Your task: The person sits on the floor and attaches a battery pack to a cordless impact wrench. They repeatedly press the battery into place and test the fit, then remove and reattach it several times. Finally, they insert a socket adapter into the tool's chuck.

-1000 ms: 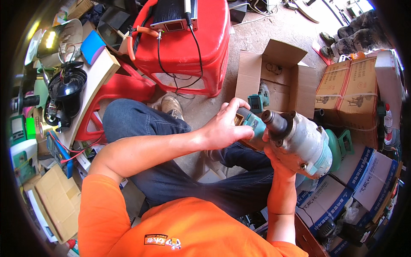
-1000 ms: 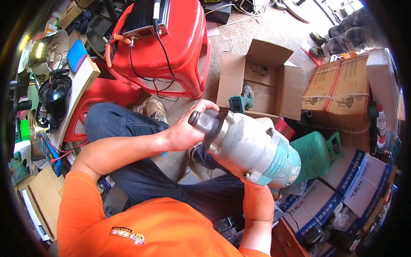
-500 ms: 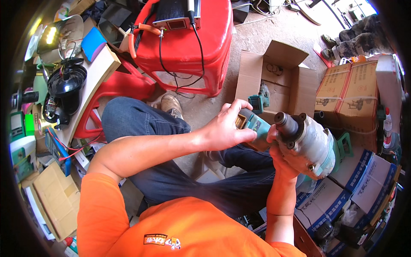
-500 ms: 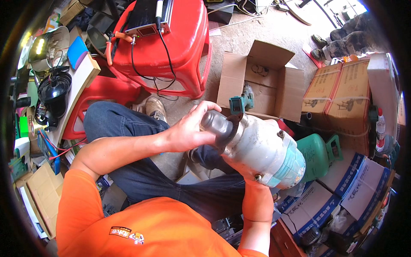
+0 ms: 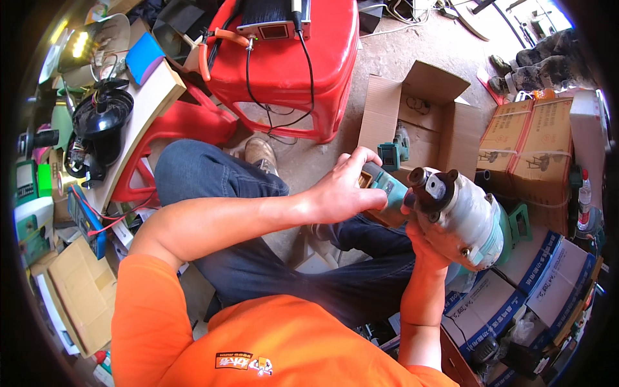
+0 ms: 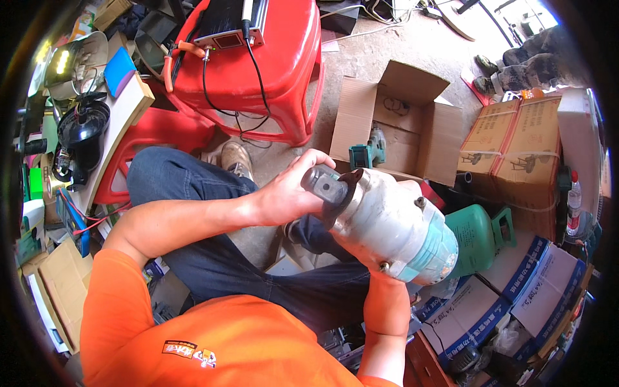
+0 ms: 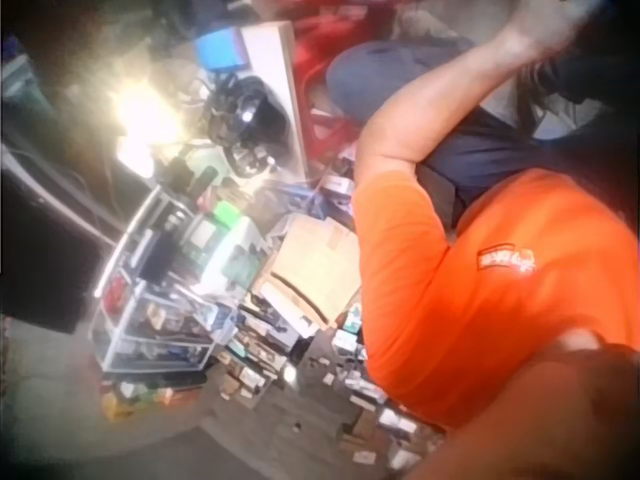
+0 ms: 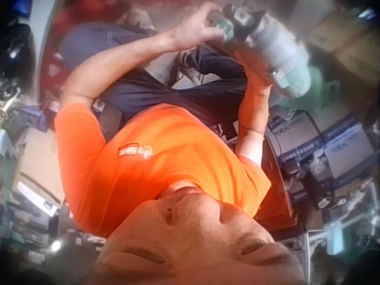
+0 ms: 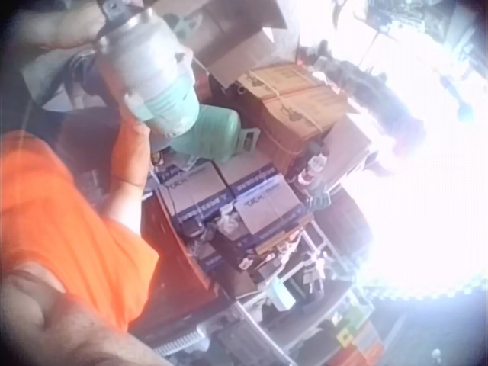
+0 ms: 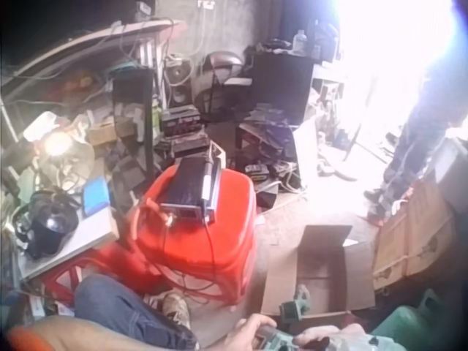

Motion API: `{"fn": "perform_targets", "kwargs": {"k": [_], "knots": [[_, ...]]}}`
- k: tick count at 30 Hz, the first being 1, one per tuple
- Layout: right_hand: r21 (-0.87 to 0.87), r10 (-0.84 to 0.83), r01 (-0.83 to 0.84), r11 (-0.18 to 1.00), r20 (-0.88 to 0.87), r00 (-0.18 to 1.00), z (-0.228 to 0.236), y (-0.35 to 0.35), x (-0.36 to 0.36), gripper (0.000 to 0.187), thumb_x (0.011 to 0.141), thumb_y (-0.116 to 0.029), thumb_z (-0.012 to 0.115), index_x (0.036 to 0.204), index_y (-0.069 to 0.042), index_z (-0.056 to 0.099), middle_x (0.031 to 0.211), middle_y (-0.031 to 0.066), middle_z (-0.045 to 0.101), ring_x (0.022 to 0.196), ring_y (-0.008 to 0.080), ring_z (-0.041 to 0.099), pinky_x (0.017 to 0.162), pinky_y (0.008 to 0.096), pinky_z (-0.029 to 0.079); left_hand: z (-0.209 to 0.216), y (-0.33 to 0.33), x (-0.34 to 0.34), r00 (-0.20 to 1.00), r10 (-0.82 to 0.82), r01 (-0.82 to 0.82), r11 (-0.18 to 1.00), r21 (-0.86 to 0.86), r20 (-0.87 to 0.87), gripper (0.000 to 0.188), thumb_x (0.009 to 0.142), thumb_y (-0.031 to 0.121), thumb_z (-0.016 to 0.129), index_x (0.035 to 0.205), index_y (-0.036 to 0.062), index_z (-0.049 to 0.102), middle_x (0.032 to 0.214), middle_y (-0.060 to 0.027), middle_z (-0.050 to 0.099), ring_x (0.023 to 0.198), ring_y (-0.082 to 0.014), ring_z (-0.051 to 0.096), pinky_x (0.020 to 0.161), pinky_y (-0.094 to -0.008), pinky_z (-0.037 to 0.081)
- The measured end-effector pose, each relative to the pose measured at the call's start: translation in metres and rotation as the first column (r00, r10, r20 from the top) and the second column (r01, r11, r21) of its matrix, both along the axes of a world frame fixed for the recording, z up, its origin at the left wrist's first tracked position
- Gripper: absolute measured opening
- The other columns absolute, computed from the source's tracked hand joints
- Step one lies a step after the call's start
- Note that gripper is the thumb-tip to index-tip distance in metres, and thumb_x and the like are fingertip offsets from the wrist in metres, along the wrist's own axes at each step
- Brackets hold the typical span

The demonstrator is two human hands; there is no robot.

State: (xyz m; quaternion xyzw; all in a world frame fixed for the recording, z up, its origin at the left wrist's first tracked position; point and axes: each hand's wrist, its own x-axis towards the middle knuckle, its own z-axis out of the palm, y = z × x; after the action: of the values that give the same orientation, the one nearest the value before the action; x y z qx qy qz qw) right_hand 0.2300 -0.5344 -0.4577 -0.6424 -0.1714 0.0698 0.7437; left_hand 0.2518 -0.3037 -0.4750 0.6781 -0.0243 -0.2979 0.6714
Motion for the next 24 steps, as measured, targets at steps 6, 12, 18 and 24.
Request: {"fn": "perform_targets", "kwargs": {"k": [6,12,18,24], "knots": [[-0.645,0.008,0.194,0.739,0.296,0.955,0.039,0.030,0.002,0.058,0.081,-0.017,0.080,0.129,-0.004,0.051,0.110,0.0085,0.059,0.090,0.0151,0.056,0.081,0.0232,0.043,-0.004,0.000,0.001,0.999,-0.017,0.015,0.999,0.030,0.050,0.073,0.073,0.034,0.074,0.131,0.0072,0.039,0.121,-0.0287,0.045,0.117,-0.0393,0.047,0.102,-0.0410,0.040],[-0.726,0.058,0.184,0.663,0.295,0.954,0.049,0.027,0.003,0.056,0.081,-0.014,0.076,0.129,-0.002,0.050,0.103,0.0066,0.057,0.091,0.0177,0.052,0.080,0.0312,0.041,0.014,0.003,0.001,0.990,-0.064,0.048,0.991,0.125,0.128,0.075,0.074,0.035,0.075,0.133,0.0072,0.038,0.122,-0.0292,0.044,0.116,-0.0397,0.049,0.100,-0.0408,0.042],[-0.109,-0.185,0.184,0.977,0.001,0.983,0.038,0.028,-0.005,0.057,0.081,-0.013,0.075,0.130,-0.002,0.049,0.104,0.0085,0.056,0.090,0.0187,0.052,0.080,0.0313,0.041,0.013,0.002,-0.001,0.987,-0.068,0.051,0.992,0.115,0.145,0.075,0.076,0.036,0.076,0.133,0.0071,0.038,0.121,-0.0294,0.045,0.113,-0.0396,0.051,0.099,-0.0410,0.044],[-0.005,-0.179,0.179,0.984,-0.077,0.981,0.039,0.034,-0.003,0.059,0.080,-0.013,0.074,0.131,-0.002,0.047,0.104,0.0104,0.056,0.089,0.0198,0.052,0.079,0.0314,0.042,0.012,0.005,-0.002,0.986,-0.067,0.046,0.989,0.140,0.151,0.075,0.076,0.037,0.075,0.134,0.0072,0.037,0.121,-0.0301,0.044,0.113,-0.0404,0.051,0.099,-0.0409,0.043]]}}
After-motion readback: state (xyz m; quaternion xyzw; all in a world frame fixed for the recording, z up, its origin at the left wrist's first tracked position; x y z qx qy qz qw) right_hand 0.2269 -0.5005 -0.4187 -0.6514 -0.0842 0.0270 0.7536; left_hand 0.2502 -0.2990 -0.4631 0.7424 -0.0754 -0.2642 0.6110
